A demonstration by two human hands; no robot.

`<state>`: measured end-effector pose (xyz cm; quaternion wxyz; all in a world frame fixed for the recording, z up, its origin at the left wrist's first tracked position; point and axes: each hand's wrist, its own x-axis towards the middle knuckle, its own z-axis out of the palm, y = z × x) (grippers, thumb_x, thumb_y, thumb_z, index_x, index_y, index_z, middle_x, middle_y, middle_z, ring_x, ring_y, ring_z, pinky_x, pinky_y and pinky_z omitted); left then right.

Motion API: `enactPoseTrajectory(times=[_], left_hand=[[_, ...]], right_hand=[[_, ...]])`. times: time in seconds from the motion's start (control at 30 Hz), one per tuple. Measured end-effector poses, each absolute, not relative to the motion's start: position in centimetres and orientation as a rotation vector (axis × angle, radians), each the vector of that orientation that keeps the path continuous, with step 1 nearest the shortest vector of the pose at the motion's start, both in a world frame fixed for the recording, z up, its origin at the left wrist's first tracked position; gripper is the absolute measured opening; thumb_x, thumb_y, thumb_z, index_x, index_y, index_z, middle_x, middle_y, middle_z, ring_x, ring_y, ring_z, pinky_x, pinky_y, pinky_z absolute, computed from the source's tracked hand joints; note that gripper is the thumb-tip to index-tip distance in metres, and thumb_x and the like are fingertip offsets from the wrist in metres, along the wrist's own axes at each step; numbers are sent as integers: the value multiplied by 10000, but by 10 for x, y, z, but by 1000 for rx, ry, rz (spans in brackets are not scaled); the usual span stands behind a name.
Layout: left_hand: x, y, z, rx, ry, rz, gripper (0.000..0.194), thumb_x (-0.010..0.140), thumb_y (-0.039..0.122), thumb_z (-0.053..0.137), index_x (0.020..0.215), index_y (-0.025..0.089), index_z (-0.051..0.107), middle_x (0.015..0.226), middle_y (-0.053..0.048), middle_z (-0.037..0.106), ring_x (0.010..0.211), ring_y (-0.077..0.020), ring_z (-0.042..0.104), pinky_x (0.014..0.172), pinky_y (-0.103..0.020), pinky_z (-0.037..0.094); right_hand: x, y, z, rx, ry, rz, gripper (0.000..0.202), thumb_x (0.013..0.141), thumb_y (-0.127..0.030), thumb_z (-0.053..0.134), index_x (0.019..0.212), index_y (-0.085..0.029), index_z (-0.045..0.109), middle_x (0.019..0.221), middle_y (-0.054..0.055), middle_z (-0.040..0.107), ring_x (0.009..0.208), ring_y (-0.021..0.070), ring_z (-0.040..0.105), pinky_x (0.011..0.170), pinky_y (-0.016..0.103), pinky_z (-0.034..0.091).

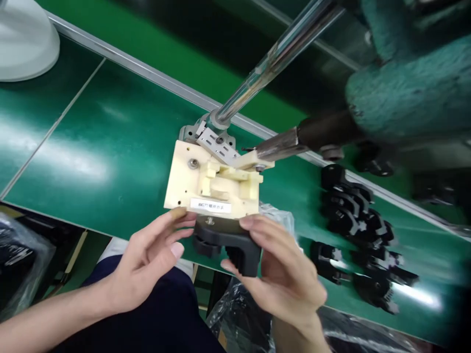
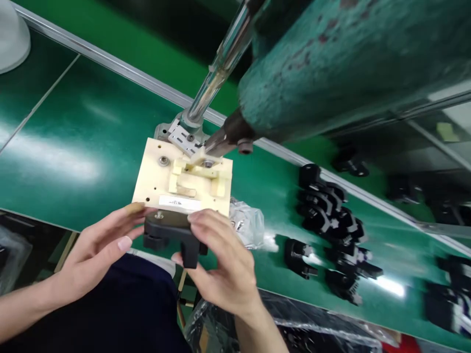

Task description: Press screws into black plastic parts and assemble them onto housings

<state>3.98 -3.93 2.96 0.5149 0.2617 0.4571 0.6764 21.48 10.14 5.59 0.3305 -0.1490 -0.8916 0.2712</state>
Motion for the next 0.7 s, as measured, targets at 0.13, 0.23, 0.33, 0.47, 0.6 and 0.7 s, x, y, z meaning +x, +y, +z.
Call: enactPoseTrajectory(times=[0.13, 0.23, 0.33, 0.47, 0.6, 0.7], left_hand=[[48, -53, 30, 483, 932, 1595, 448, 881, 120, 591, 1281, 321, 608, 1342, -34, 624, 1215, -170, 604, 1044, -267, 491], [52, -68, 25, 401, 1026, 1558, 413, 866, 123, 620, 1231, 314, 638, 1272, -25, 668, 1172, -143, 617, 1033, -252, 482], [55, -80, 22, 344, 1103, 1515, 374, 852, 156, 641, 1201, 291, 646, 1227, -39, 684, 1141, -165, 624, 1018, -306, 497], [59, -88, 23, 350, 1173, 1496, 345, 832, 219, 664, 1175, 252, 639, 1208, -71, 677, 1113, -205, 628, 999, -374, 508], [63, -91, 24, 295, 1186, 1470, 329, 825, 246, 663, 1152, 241, 629, 1224, -75, 665, 1086, -205, 633, 997, -393, 503], [63, -92, 25, 242, 1170, 1467, 324, 809, 219, 666, 1131, 233, 633, 1211, -74, 671, 1085, -201, 632, 979, -379, 511]], right_hand=[[214, 48, 24, -466, -2233, 638, 724, 701, -89, 791, 1359, -197, 507, 1109, 128, 665, 974, 278, 666, 784, 490, 617], [212, 20, 2, -550, -2182, 604, 704, 716, -116, 793, 1349, -211, 500, 1070, 121, 668, 963, 285, 672, 766, 511, 621], [212, 1, -10, -592, -2149, 592, 689, 728, -137, 792, 1342, -218, 490, 1074, 123, 664, 967, 291, 674, 763, 524, 623], [213, -11, -15, -610, -2141, 599, 709, 730, -98, 771, 1356, -223, 465, 1106, 121, 647, 1005, 299, 665, 782, 536, 625], [214, -14, -17, -562, -2154, 596, 747, 720, -61, 762, 1378, -225, 448, 1118, 108, 631, 1039, 292, 655, 799, 512, 636], [213, -15, -19, -524, -2163, 580, 772, 709, -42, 763, 1388, -214, 437, 1113, 105, 619, 1067, 287, 642, 816, 489, 635]])
